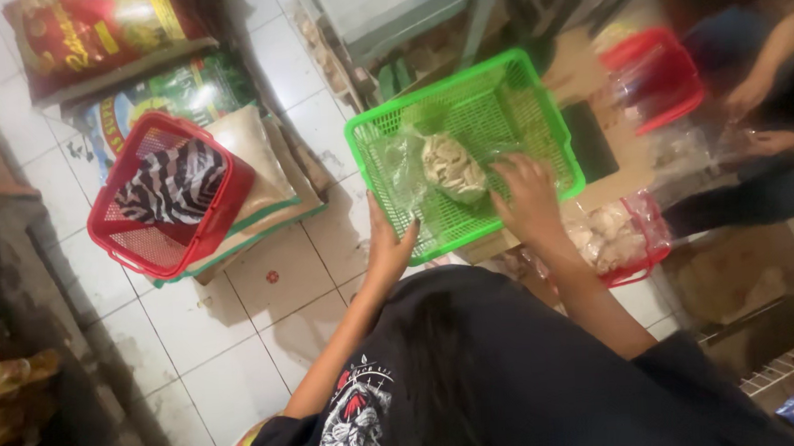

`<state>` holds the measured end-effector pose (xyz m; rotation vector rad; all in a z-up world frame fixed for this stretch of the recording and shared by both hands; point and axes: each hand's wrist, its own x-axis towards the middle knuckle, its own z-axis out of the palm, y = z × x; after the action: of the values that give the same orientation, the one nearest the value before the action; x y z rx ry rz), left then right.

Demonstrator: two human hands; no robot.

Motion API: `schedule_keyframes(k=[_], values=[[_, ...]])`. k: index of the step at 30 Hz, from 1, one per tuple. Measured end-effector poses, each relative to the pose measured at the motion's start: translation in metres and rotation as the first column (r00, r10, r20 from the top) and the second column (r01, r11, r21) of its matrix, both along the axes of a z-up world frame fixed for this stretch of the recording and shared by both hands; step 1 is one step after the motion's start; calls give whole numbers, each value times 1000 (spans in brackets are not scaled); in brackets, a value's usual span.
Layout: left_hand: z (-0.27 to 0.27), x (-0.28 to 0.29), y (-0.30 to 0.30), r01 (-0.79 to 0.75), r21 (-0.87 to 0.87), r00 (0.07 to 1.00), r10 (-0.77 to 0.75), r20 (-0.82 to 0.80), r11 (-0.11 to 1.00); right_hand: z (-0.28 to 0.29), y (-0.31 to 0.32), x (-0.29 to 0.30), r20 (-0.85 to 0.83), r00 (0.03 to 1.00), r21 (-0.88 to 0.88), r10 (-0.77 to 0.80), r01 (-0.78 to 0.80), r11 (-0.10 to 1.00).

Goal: The person places items from a green basket into clear plastic bags and ties them.

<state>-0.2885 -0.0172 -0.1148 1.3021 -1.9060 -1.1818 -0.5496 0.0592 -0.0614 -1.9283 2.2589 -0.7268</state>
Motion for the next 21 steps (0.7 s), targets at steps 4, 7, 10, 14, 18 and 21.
schedule_keyframes(k=[4, 7, 10, 14, 18, 21], values=[[29, -14, 0, 29, -257, 953, 51, 297, 966, -1, 7, -28, -133, 990, 290, -48, 85, 953], [50, -32, -13, 210, -349, 892, -33, 450, 913, -16, 11, -44, -32, 995, 371, -94, 99, 923], [44, -62, -40, 373, -117, 660, -175, 731, 920, -26, 9, -52, 36, 988, 404, -149, 122, 907], [7, -78, -59, 489, -95, 345, -92, 934, 867, -11, 10, -54, 142, 975, 266, -173, 131, 955], [6, -72, -52, 409, -246, 574, -37, 818, 879, 0, 14, -51, 421, 896, 65, -141, 125, 990], [41, -66, -36, 259, -383, 825, 2, 565, 887, -3, 17, -45, 677, 725, 38, -124, 134, 990]])
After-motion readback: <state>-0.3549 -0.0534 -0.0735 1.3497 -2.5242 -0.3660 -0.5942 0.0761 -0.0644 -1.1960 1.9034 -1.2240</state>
